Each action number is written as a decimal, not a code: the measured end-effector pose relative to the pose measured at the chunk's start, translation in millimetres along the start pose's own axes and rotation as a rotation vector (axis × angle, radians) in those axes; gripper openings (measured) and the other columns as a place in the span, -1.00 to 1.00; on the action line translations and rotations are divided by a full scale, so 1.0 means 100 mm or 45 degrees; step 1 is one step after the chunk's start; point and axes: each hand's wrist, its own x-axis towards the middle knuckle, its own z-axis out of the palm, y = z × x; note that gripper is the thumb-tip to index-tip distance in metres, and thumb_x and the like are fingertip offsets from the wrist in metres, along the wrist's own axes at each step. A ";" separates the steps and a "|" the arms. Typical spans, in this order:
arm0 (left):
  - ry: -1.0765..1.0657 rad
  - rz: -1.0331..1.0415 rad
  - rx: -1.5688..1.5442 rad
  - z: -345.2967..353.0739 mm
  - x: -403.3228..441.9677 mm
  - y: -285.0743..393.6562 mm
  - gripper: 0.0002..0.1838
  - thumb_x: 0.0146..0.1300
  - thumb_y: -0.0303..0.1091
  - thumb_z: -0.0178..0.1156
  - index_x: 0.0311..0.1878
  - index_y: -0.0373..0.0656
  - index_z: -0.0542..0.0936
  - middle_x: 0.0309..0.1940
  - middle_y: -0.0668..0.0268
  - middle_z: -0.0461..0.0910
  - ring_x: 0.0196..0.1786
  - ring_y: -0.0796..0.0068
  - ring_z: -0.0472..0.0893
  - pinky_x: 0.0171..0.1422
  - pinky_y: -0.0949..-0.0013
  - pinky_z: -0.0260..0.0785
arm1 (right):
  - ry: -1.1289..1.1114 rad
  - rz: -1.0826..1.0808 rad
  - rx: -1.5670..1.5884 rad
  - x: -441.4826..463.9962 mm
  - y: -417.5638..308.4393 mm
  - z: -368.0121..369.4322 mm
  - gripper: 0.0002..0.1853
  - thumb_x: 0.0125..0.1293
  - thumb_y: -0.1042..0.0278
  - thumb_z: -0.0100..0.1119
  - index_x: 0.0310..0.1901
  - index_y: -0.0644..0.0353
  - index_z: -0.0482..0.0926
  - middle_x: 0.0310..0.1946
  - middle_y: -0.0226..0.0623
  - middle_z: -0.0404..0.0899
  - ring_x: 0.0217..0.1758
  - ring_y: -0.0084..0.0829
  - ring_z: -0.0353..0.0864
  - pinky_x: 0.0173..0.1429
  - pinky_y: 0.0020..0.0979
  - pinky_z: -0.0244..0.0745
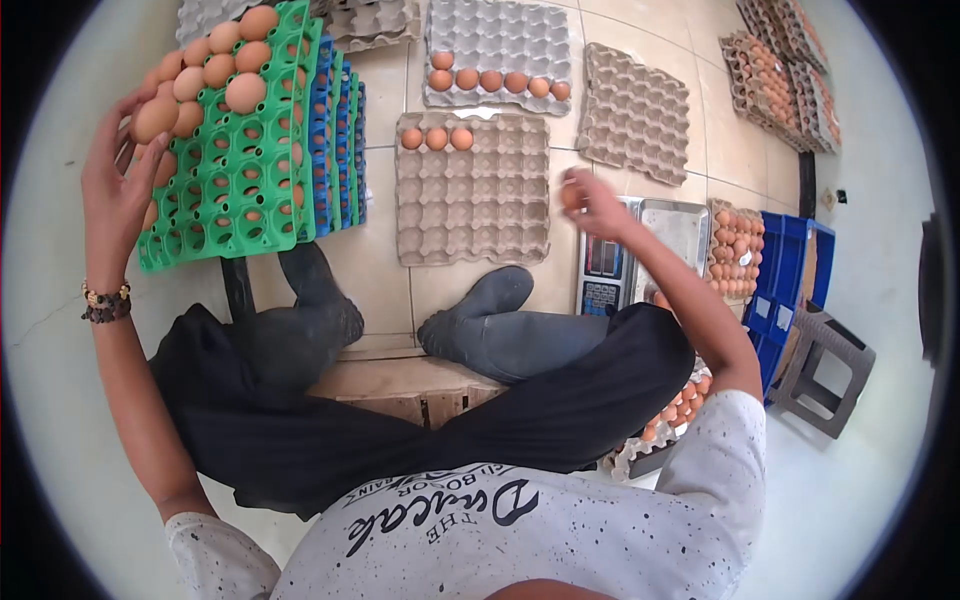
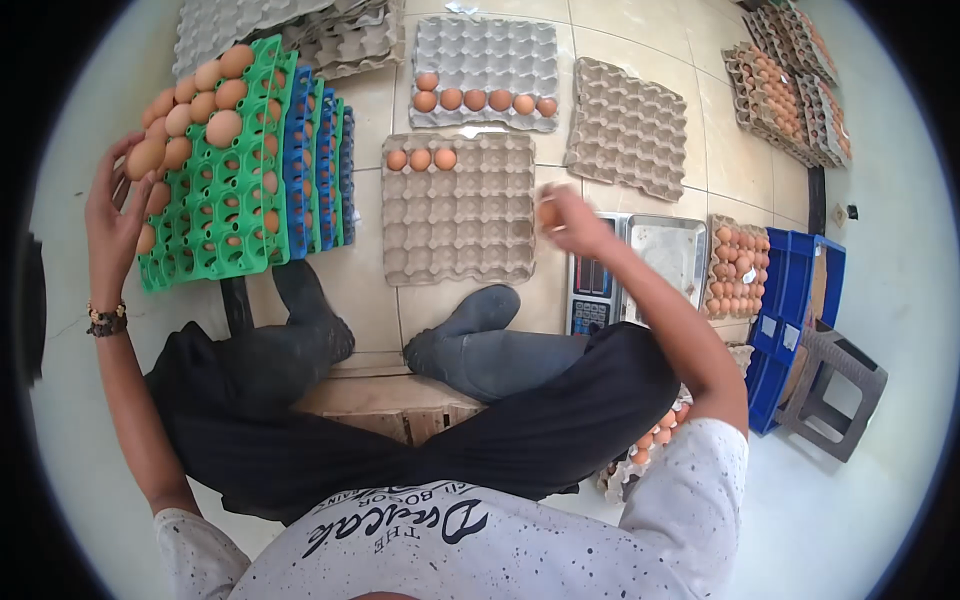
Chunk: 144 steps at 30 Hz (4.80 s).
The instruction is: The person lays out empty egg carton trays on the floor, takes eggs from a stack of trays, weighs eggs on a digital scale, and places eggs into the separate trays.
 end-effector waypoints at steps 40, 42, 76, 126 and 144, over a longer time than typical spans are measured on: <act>0.028 -0.169 -0.127 -0.20 -0.29 0.30 -0.57 0.32 -0.54 0.25 0.24 -0.31 0.47 0.20 0.19 0.52 0.25 0.32 0.55 0.33 0.24 0.48 | 0.616 -0.257 -0.379 2.64 -1.09 0.75 -0.63 0.09 0.26 0.36 -0.04 0.13 0.65 -0.02 -0.14 0.62 0.04 -0.09 0.60 0.06 -0.17 0.51; 0.031 -0.168 -0.132 -0.22 -0.31 0.30 -0.57 0.32 -0.54 0.25 0.24 -0.31 0.47 0.21 0.19 0.52 0.26 0.32 0.55 0.34 0.25 0.48 | 0.390 -0.308 -0.182 2.20 -1.19 0.87 -0.57 0.07 0.20 0.38 -0.01 0.15 0.63 -0.05 -0.08 0.60 -0.01 -0.05 0.59 0.04 -0.14 0.50; 0.003 -0.188 -0.102 -0.13 -0.27 0.40 -0.56 0.29 -0.56 0.26 0.23 -0.31 0.46 0.20 0.18 0.50 0.27 0.26 0.54 0.30 0.19 0.50 | 0.082 -0.308 -0.660 2.21 -1.06 1.10 -0.57 -0.03 0.20 0.36 -0.10 0.20 0.60 -0.24 -0.22 0.72 -0.07 -0.13 0.66 -0.01 -0.11 0.52; -0.118 -0.232 -0.050 -0.14 -0.21 0.45 -0.53 0.30 -0.43 0.26 0.27 -0.28 0.45 0.25 0.12 0.41 0.37 0.19 0.44 0.32 0.16 0.45 | 0.859 0.115 -0.279 3.04 -1.02 0.20 -0.57 0.04 -0.02 0.38 -0.31 0.25 0.68 -0.22 -0.14 0.62 -0.15 -0.08 0.67 -0.08 -0.11 0.57; -0.128 -0.196 -0.047 -0.14 -0.25 0.43 -0.53 0.28 -0.49 0.24 0.26 -0.28 0.45 0.25 0.13 0.41 0.36 0.21 0.44 0.31 0.18 0.46 | 0.105 -0.155 -0.502 1.97 -0.66 0.80 -0.79 0.02 0.33 0.30 -0.33 0.27 0.68 -0.22 -0.03 0.62 -0.21 -0.06 0.71 -0.12 -0.11 0.60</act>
